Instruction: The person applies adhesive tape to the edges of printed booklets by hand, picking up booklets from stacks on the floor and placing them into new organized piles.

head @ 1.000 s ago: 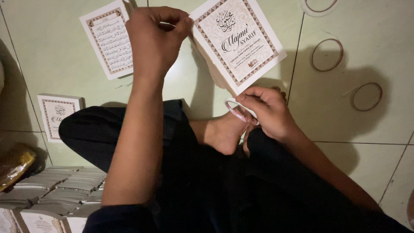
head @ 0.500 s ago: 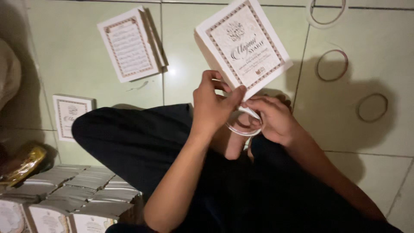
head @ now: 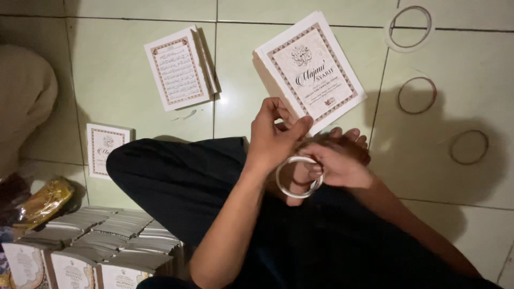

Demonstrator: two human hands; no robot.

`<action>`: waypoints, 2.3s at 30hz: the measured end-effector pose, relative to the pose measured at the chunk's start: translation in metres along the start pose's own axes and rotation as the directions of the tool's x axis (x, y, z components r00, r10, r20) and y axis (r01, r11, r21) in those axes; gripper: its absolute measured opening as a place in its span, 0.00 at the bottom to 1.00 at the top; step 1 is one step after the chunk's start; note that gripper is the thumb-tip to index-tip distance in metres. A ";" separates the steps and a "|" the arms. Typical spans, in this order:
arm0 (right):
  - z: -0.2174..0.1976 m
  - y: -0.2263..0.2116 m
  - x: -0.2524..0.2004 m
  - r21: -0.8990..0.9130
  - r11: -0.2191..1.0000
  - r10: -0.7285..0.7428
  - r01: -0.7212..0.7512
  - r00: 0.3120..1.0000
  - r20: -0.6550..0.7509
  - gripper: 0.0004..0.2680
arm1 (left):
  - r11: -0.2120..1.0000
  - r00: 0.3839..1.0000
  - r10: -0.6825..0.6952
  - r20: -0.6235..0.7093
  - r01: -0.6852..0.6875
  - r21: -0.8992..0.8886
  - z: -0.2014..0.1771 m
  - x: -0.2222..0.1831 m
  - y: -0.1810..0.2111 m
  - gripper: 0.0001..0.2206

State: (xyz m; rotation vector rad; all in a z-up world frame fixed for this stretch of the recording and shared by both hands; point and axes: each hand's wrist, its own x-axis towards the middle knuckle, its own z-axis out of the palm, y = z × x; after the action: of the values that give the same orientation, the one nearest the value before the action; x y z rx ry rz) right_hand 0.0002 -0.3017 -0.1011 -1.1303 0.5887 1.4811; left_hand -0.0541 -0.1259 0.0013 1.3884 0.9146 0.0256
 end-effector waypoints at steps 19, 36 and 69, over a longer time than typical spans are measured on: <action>-0.012 -0.002 0.000 -0.017 0.977 -0.200 0.211 0.946 0.255 0.05 | 0.986 0.953 0.159 -0.257 -0.137 0.098 -0.168 -0.045 0.062 0.20; 0.002 -0.001 0.000 -0.102 0.955 -0.246 0.277 0.938 0.244 0.06 | 0.119 0.808 0.550 -0.210 0.173 0.978 -0.181 0.122 -0.090 0.12; 0.035 -0.041 -0.063 -0.424 0.494 -0.601 0.759 0.651 0.465 0.08 | 0.673 0.783 0.617 0.078 -0.576 0.464 -0.009 -0.047 -0.019 0.05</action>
State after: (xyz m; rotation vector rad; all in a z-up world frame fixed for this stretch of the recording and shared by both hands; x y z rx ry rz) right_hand 0.0216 -0.2908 -0.0217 -1.3852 -0.5597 1.0446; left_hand -0.0998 -0.1473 0.0116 2.1208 0.4989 0.3953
